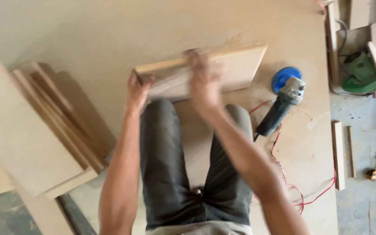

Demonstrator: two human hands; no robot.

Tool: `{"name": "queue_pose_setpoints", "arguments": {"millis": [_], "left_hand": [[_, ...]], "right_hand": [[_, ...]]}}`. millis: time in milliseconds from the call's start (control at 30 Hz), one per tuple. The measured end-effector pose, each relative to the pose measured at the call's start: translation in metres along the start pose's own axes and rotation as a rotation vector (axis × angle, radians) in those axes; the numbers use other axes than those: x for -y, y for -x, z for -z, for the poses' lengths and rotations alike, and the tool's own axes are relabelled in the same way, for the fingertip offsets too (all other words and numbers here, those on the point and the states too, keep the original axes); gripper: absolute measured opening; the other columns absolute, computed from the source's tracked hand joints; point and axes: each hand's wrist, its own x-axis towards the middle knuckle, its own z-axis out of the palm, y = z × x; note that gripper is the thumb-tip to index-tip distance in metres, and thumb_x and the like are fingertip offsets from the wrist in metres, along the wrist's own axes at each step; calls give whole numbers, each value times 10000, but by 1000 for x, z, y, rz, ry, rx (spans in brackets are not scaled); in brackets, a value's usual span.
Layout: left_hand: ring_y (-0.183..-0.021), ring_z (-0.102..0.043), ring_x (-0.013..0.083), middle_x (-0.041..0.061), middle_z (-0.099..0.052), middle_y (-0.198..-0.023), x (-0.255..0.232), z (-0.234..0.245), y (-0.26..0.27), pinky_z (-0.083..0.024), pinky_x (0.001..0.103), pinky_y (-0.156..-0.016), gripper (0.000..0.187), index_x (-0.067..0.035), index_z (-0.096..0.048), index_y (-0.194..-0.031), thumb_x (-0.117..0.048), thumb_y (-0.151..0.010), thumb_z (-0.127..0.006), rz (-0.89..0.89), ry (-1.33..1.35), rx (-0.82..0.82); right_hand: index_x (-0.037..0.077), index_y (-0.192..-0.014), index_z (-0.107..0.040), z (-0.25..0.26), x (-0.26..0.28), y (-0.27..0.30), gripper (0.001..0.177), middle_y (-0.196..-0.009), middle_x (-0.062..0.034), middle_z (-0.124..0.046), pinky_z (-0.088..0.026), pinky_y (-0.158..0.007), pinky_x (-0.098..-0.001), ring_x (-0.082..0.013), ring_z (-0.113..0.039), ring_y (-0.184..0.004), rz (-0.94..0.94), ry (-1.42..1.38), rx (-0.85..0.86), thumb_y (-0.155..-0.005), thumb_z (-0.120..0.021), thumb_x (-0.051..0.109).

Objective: The person sands the edges and surfaces of rectangular wooden boards by hand using sandpaper and with a power sander.

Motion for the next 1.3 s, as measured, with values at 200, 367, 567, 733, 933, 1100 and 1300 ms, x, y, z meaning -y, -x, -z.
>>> {"name": "queue_pose_setpoints", "arguments": {"millis": [200,367,567,733,933,1100,1300], "left_hand": [[-1088,-628,111,24,-685,-1165,-11,2,5,-502,281,-988,324,-45,-625,-1230,-59,-929,-744,68,-50,-65],[-980,-626,111,31,-690,-1097,-71,-26,5,-522,281,-898,286,-29,-632,-1203,-75,-952,-763,-105,-187,-40],[-764,-647,142,63,-675,-895,-217,-94,59,-555,295,-643,186,-70,-641,-1054,-210,-1047,-762,-678,-824,-8],[-1009,-695,211,100,-689,-1054,-220,-147,142,-620,329,-838,227,-60,-656,-1089,-242,-965,-710,-1315,-1400,162],[-998,-665,215,85,-637,-1049,-151,-134,158,-608,345,-730,254,-52,-672,-1106,-100,-865,-737,-1022,-1598,386],[-920,-670,200,132,-663,-1101,-182,-142,104,-594,312,-634,232,-36,-661,-1169,-88,-945,-701,-957,-1580,253],[-894,-692,275,96,-731,-995,-293,-158,65,-559,457,-748,327,-85,-710,-1111,-257,-847,-799,-748,-1335,304]], "right_hand": [[174,-1689,-252,-24,-142,29,846,-1764,-110,-238,-327,-1192,-510,-381,-228,-1639,-178,-388,-29,-906,-363,-127],[-7,-1549,-464,46,-283,67,471,-1571,-247,-499,-291,-1216,-562,-413,-410,-1490,-452,-265,-419,-1079,-471,23],[-4,-1548,-479,131,-235,109,409,-1535,-237,-559,-425,-1199,-455,-405,-542,-1419,-443,-411,-670,-1147,-447,71],[5,-1554,-472,161,-210,139,405,-1496,-230,-590,-459,-1158,-454,-394,-588,-1370,-444,-481,-724,-1159,-444,91],[-5,-1531,-504,179,-216,158,385,-1411,-248,-646,-506,-1075,-456,-396,-650,-1263,-387,-453,-733,-1160,-464,92],[-15,-1522,-518,191,-205,157,367,-1394,-249,-668,-541,-1069,-430,-352,-691,-1275,-310,-581,-774,-1171,-450,73],[-7,-1485,-547,193,-176,154,385,-1252,-196,-731,-561,-943,-359,-250,-734,-1114,-379,-788,-750,-1122,-449,74]]}}
